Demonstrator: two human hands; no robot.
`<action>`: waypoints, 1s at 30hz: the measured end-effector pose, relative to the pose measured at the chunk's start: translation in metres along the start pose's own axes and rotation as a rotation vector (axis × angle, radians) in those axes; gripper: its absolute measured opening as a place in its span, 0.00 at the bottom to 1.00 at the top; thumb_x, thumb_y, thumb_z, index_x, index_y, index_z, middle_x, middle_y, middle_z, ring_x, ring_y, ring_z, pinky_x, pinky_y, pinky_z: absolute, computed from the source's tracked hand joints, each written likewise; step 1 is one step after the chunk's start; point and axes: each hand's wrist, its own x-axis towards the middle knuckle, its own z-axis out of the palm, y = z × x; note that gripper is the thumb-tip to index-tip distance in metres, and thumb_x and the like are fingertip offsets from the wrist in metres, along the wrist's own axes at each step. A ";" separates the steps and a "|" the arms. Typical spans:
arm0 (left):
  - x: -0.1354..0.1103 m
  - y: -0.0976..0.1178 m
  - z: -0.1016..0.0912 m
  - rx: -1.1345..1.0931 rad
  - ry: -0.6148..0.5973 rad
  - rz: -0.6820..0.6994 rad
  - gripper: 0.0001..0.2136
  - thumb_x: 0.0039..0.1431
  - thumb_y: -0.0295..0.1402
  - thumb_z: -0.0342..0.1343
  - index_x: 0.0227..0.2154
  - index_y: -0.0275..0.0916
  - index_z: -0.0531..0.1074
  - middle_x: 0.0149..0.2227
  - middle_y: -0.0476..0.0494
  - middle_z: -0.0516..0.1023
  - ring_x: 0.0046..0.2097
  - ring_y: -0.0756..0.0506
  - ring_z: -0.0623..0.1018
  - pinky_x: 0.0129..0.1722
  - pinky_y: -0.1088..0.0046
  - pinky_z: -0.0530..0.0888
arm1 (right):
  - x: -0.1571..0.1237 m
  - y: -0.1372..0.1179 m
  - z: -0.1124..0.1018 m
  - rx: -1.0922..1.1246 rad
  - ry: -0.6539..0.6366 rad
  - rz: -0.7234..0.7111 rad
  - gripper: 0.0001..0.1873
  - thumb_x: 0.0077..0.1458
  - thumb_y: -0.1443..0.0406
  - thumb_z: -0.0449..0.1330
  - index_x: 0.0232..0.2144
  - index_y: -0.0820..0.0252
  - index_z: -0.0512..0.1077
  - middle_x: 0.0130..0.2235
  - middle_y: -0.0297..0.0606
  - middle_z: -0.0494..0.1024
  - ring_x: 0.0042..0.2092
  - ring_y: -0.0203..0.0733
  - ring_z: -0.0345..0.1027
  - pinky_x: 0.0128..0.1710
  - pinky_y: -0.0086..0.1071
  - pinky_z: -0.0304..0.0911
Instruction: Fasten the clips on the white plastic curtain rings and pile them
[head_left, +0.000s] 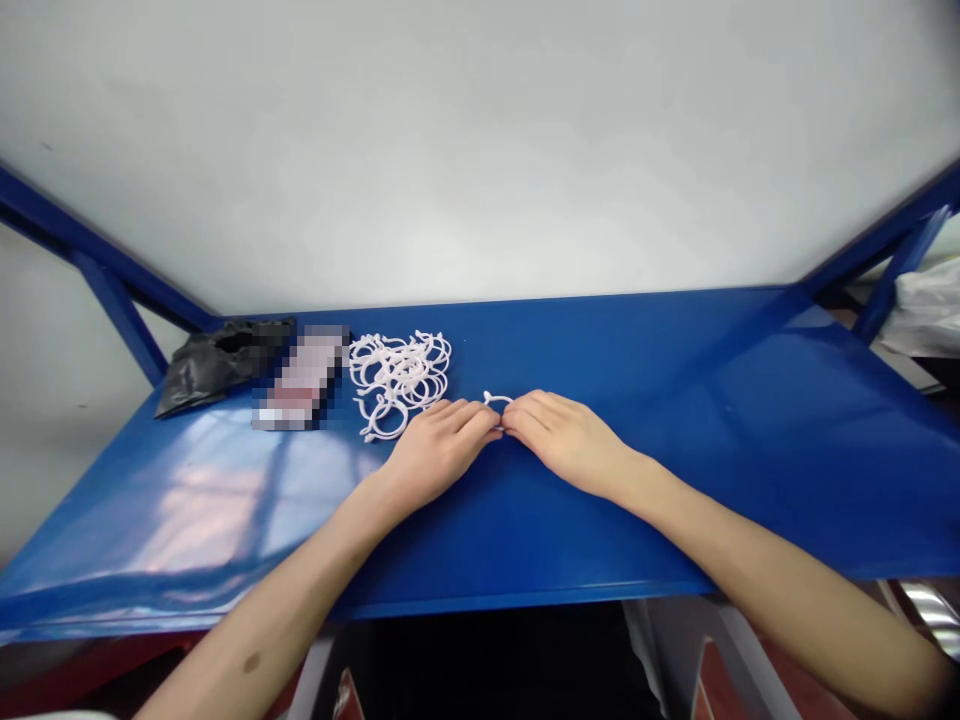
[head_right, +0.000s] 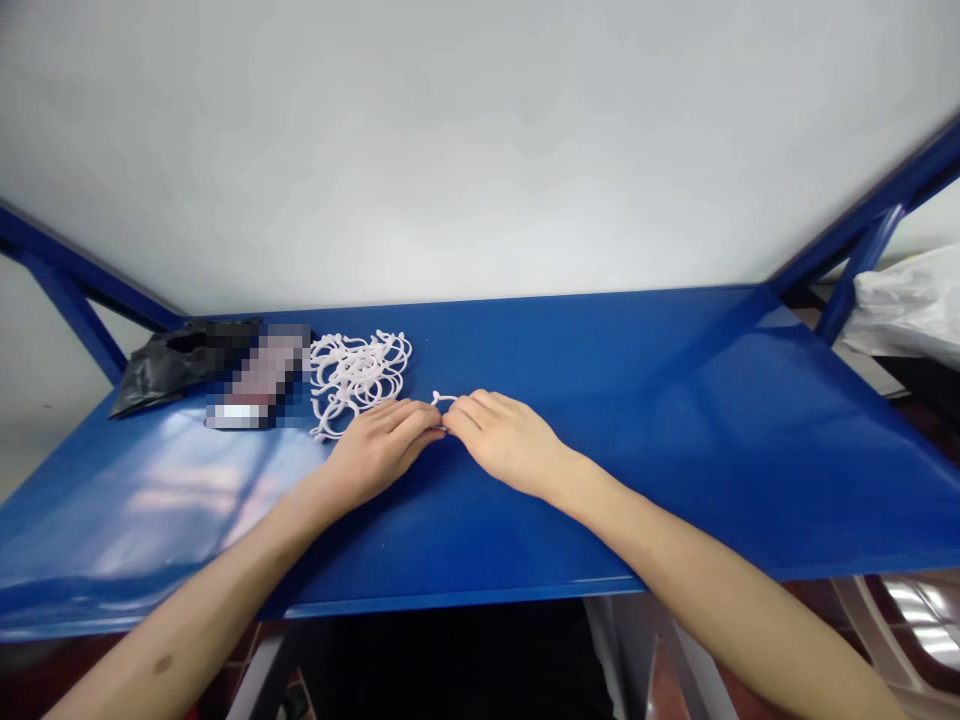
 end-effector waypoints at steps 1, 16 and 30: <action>0.000 0.000 -0.001 0.023 -0.016 0.011 0.10 0.72 0.31 0.49 0.32 0.39 0.69 0.31 0.48 0.78 0.31 0.48 0.74 0.32 0.69 0.69 | 0.000 -0.002 -0.001 -0.021 -0.009 -0.007 0.14 0.70 0.69 0.48 0.40 0.63 0.74 0.41 0.43 0.79 0.41 0.44 0.69 0.42 0.38 0.68; -0.003 -0.027 -0.004 0.140 0.114 -0.084 0.10 0.67 0.22 0.50 0.35 0.42 0.72 0.36 0.46 0.80 0.38 0.44 0.72 0.39 0.65 0.68 | 0.002 0.000 -0.001 -0.082 0.072 0.103 0.17 0.70 0.65 0.52 0.56 0.60 0.71 0.64 0.48 0.69 0.52 0.48 0.74 0.49 0.43 0.73; -0.010 -0.051 -0.012 0.189 0.215 -0.325 0.10 0.67 0.26 0.52 0.46 0.40 0.75 0.47 0.38 0.79 0.49 0.39 0.74 0.51 0.56 0.73 | -0.006 0.027 0.008 -0.072 -0.091 0.427 0.24 0.65 0.58 0.59 0.57 0.70 0.72 0.64 0.61 0.66 0.67 0.66 0.58 0.64 0.58 0.60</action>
